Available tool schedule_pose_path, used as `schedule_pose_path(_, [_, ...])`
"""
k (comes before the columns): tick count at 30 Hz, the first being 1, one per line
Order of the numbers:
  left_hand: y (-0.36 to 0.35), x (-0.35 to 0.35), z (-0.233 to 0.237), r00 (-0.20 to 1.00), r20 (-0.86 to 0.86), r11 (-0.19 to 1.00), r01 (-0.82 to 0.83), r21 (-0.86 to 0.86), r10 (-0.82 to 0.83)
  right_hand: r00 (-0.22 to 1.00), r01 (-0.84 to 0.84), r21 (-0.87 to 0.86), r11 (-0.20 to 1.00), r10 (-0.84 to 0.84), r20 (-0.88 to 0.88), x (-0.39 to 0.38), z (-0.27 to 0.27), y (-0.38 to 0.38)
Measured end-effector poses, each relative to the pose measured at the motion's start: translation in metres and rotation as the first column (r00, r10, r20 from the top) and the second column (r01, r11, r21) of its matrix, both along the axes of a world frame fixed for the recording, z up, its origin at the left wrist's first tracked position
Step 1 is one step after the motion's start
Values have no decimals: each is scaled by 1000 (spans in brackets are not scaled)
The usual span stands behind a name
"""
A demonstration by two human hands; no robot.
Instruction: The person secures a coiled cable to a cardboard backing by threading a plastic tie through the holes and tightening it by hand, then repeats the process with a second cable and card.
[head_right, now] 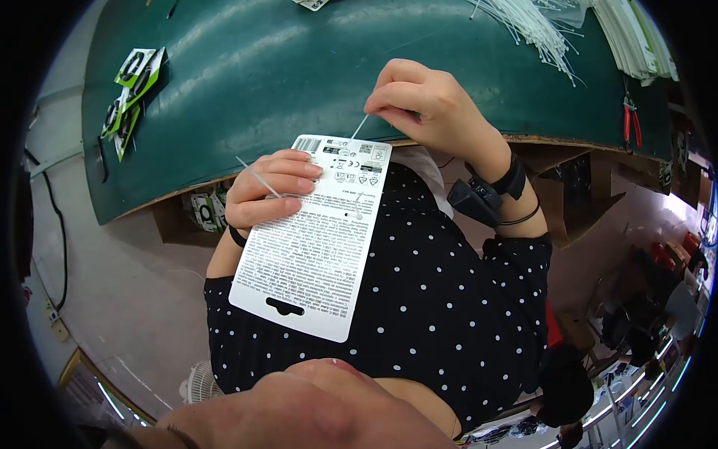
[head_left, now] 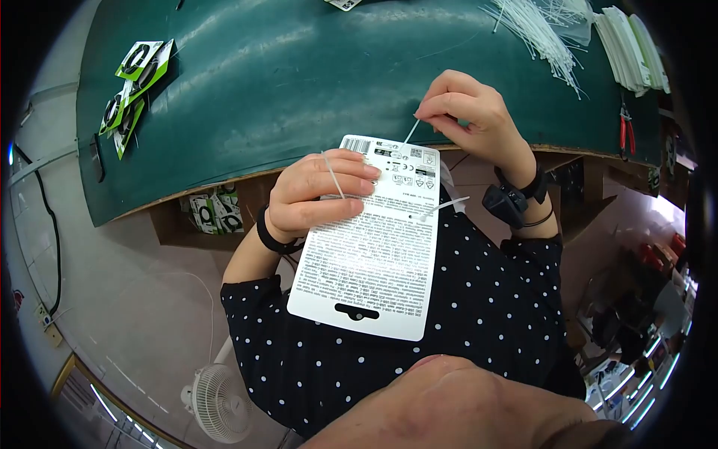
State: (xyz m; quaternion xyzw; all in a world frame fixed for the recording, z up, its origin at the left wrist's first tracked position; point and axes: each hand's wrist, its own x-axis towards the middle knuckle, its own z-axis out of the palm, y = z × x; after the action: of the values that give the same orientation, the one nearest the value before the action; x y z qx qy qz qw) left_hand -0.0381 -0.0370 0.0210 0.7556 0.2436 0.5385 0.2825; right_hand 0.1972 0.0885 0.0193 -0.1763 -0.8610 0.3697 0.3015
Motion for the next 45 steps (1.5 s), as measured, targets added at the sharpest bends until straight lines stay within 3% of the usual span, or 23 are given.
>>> schedule_pose_path(15, [4,5,-2,999,51,999,7,-41,-5,1000,3,55,999,-3,-3,1,-4,-1])
schedule_pose_path(19, [3,7,-4,975,224,977,50,-207,-3,997,-71,-42,997,71,-5,-1,-7,-3])
schedule_pose_path(20, [0,7,-6,956,265,911,-2,-413,123,997,-75,-40,996,75,-6,-1,-7,-3])
schedule_pose_path(22, [-4,6,-9,887,261,645,-52,-762,380,994,-108,-150,983,111,12,1,-8,-3])
schedule_pose_path(27, [15,5,-6,751,430,489,163,-857,502,991,-136,-273,952,134,-26,-3,-15,-3])
schedule_pose_path(30, [22,1,-5,667,470,241,411,-879,579,992,-124,-295,947,121,-28,-7,-26,-7])
schedule_pose_path(32, [24,0,-6,660,461,210,426,-880,593,993,-117,-307,945,114,-29,-9,-29,-9])
schedule_pose_path(35, [26,0,-6,649,445,148,460,-876,617,997,-61,-520,852,77,10,-13,-27,-18])
schedule_pose_path(45, [29,-4,-8,669,418,140,429,-893,615,999,-36,-501,864,12,-50,-22,-16,-33])
